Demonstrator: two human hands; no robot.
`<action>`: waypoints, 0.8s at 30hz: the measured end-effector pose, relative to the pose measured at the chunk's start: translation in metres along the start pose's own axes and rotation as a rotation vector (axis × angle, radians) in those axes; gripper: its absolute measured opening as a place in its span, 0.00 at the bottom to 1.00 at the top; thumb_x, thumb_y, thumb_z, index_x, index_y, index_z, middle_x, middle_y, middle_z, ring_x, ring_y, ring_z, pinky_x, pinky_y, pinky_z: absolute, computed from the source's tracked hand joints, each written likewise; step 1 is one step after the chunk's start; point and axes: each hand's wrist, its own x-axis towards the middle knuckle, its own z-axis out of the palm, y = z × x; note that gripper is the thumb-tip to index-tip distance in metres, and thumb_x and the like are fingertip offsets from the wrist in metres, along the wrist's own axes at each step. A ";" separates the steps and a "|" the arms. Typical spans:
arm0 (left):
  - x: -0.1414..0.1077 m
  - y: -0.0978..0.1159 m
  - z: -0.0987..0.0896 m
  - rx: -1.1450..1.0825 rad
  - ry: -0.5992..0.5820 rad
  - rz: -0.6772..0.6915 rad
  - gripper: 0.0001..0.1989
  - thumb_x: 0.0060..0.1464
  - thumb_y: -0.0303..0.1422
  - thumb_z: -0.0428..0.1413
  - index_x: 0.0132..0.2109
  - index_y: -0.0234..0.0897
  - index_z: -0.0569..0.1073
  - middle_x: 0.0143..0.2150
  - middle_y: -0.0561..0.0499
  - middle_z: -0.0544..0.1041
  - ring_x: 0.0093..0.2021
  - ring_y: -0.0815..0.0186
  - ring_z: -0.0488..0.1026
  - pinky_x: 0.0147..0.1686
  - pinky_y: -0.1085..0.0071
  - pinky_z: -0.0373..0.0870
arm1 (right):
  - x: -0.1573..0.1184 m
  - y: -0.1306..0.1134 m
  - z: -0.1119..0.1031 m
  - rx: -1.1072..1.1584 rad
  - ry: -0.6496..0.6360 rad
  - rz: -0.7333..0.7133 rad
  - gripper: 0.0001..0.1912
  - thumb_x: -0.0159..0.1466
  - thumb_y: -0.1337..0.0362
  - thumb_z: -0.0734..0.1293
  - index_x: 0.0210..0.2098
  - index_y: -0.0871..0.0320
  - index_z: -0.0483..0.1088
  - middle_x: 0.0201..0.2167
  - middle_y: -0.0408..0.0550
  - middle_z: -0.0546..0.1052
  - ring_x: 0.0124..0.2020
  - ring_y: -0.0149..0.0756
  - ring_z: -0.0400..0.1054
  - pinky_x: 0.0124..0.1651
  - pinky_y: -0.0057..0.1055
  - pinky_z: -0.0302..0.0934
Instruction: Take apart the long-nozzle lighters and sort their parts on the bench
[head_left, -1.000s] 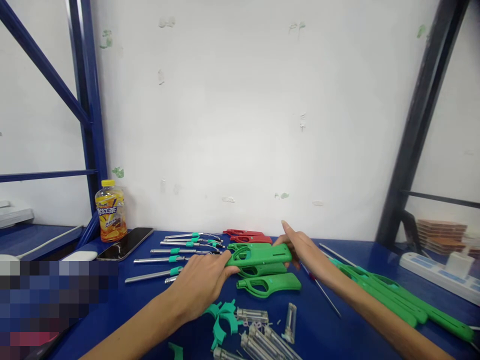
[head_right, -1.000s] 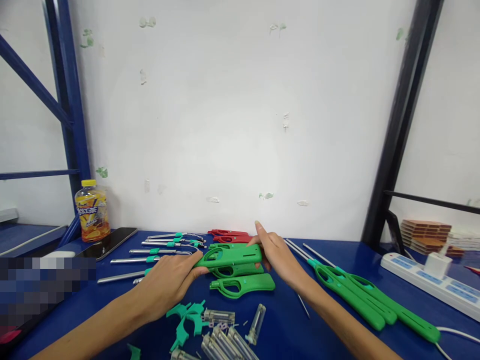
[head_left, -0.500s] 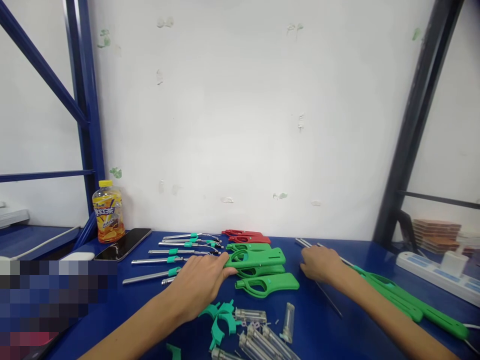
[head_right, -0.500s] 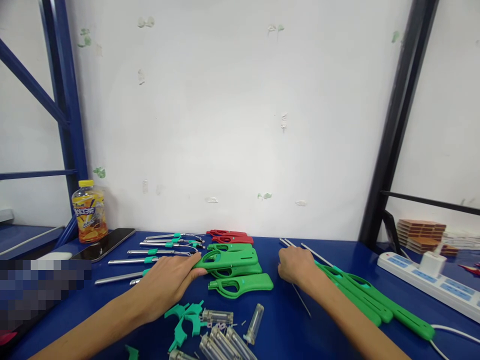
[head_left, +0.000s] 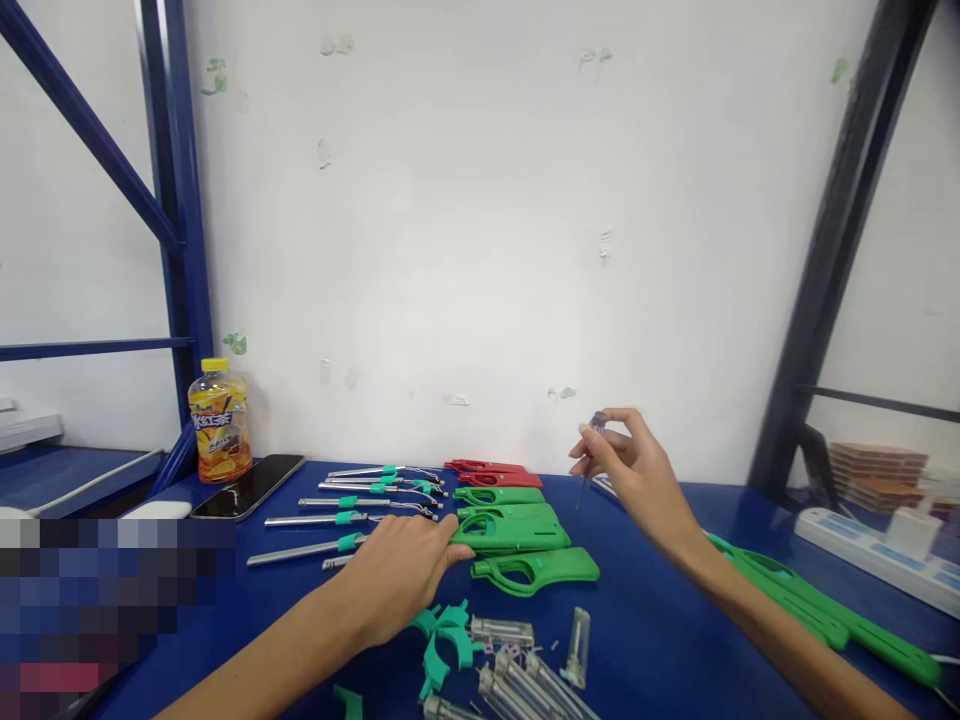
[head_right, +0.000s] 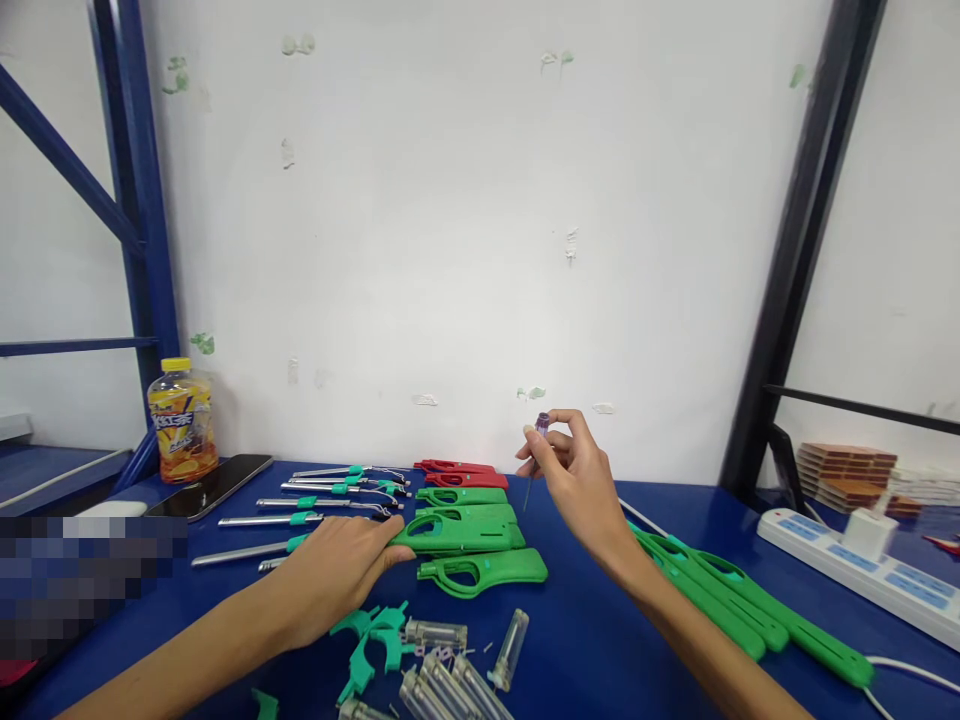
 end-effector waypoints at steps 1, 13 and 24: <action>0.000 -0.001 0.001 -0.001 0.003 0.004 0.21 0.72 0.43 0.39 0.46 0.37 0.72 0.35 0.45 0.80 0.36 0.52 0.79 0.31 0.64 0.66 | -0.002 -0.001 0.002 0.067 0.006 0.004 0.22 0.65 0.43 0.66 0.46 0.52 0.59 0.29 0.44 0.79 0.28 0.40 0.76 0.35 0.36 0.70; -0.001 0.002 -0.007 0.010 -0.033 -0.006 0.19 0.72 0.41 0.39 0.50 0.36 0.71 0.37 0.44 0.80 0.37 0.49 0.79 0.30 0.62 0.65 | -0.008 0.009 0.013 0.149 -0.070 0.028 0.22 0.65 0.44 0.67 0.46 0.52 0.60 0.32 0.45 0.79 0.31 0.40 0.77 0.37 0.37 0.71; 0.000 0.004 -0.009 0.032 -0.025 -0.006 0.18 0.73 0.40 0.38 0.46 0.37 0.70 0.35 0.46 0.80 0.35 0.50 0.78 0.28 0.64 0.62 | -0.008 0.011 0.012 0.068 -0.011 -0.022 0.17 0.66 0.47 0.67 0.44 0.51 0.61 0.39 0.44 0.71 0.35 0.38 0.73 0.35 0.36 0.72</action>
